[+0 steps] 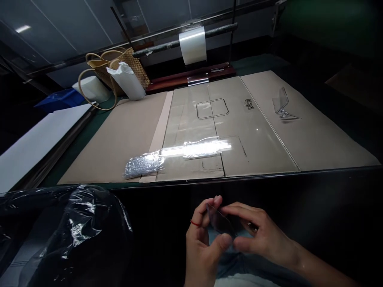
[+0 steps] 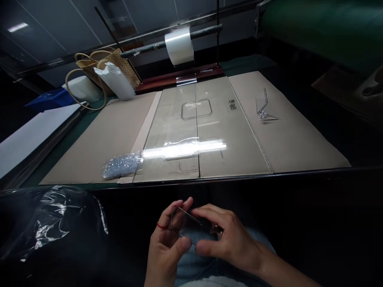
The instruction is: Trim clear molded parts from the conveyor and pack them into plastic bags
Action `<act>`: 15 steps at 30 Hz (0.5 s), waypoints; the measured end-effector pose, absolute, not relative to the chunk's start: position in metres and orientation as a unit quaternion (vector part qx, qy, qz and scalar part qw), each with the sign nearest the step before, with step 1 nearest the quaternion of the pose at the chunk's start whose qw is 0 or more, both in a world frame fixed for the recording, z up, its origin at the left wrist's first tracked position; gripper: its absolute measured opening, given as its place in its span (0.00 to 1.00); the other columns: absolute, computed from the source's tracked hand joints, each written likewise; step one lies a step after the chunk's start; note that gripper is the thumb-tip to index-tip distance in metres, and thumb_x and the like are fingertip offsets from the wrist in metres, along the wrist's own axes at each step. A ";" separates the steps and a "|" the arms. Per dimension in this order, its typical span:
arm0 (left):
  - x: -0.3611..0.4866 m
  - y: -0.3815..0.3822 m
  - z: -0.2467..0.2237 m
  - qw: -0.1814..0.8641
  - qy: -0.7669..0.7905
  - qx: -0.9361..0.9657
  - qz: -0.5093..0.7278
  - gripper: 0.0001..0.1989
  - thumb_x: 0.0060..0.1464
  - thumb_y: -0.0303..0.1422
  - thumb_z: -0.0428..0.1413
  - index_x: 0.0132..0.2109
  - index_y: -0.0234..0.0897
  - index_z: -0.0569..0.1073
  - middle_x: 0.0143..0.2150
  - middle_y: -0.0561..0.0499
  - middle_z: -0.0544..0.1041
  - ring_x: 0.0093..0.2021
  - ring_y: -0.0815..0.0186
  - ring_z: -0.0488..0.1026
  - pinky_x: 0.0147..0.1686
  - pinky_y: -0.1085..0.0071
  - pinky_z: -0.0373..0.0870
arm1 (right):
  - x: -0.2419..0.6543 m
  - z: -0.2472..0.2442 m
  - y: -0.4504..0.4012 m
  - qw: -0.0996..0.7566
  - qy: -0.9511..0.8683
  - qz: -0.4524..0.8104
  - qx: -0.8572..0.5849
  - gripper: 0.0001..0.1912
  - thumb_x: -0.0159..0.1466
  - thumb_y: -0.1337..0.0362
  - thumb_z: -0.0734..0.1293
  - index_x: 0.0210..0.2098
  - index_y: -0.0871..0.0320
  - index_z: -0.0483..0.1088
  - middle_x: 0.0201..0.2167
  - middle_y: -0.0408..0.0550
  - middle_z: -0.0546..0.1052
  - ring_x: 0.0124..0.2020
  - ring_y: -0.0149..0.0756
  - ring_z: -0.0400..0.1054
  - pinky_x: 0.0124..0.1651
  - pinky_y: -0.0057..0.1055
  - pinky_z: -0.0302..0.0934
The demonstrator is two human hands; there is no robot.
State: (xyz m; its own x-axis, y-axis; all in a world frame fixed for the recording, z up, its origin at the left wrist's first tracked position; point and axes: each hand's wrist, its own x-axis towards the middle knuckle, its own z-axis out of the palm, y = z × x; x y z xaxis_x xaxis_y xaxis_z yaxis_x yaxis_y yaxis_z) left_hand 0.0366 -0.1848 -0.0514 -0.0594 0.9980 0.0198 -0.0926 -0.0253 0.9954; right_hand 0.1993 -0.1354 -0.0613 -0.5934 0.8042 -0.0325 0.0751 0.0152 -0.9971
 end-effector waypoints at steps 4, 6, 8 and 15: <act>0.027 -0.157 -0.042 0.425 0.477 0.587 0.496 0.34 0.51 0.48 0.52 0.61 0.40 0.53 0.56 0.40 0.68 0.55 0.54 0.65 0.52 0.59 0.66 | 0.212 -0.036 -0.126 0.291 -0.683 0.552 -0.379 0.20 0.54 0.61 0.68 0.47 0.51 0.67 0.44 0.49 0.71 0.39 0.37 0.69 0.33 0.25 0.66; 0.016 -0.126 -0.034 0.242 0.507 0.698 0.444 0.26 0.57 0.41 0.50 0.60 0.39 0.56 0.53 0.42 0.70 0.54 0.58 0.67 0.52 0.60 0.67 | 0.227 -0.019 -0.111 0.296 -0.718 0.466 -0.425 0.20 0.55 0.60 0.67 0.47 0.50 0.67 0.44 0.47 0.72 0.40 0.37 0.69 0.34 0.25 0.67; 0.004 -0.089 -0.027 0.076 0.522 0.764 0.371 0.17 0.57 0.30 0.50 0.54 0.38 0.65 0.51 0.45 0.72 0.54 0.59 0.66 0.51 0.58 0.67 | 0.241 -0.001 -0.093 0.301 -0.760 0.355 -0.453 0.20 0.55 0.58 0.67 0.47 0.48 0.67 0.43 0.45 0.72 0.38 0.35 0.70 0.30 0.23 0.67; -0.011 -0.013 -0.016 -0.033 0.442 0.854 0.273 0.06 0.54 0.25 0.52 0.34 0.34 0.74 0.35 0.47 0.77 0.34 0.61 0.72 0.35 0.61 0.71 | 0.246 0.029 -0.041 0.244 -0.838 0.201 -0.444 0.21 0.56 0.53 0.66 0.48 0.48 0.65 0.43 0.44 0.71 0.21 0.25 0.62 0.16 0.24 0.58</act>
State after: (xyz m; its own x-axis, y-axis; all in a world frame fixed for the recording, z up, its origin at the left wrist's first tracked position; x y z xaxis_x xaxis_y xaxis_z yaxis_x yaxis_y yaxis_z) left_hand -0.0110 -0.0130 -0.0157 0.4608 0.7360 0.4960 0.7725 -0.6077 0.1841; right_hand 0.2457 -0.0409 0.0293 -0.4871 0.8423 0.2307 0.6459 0.5253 -0.5540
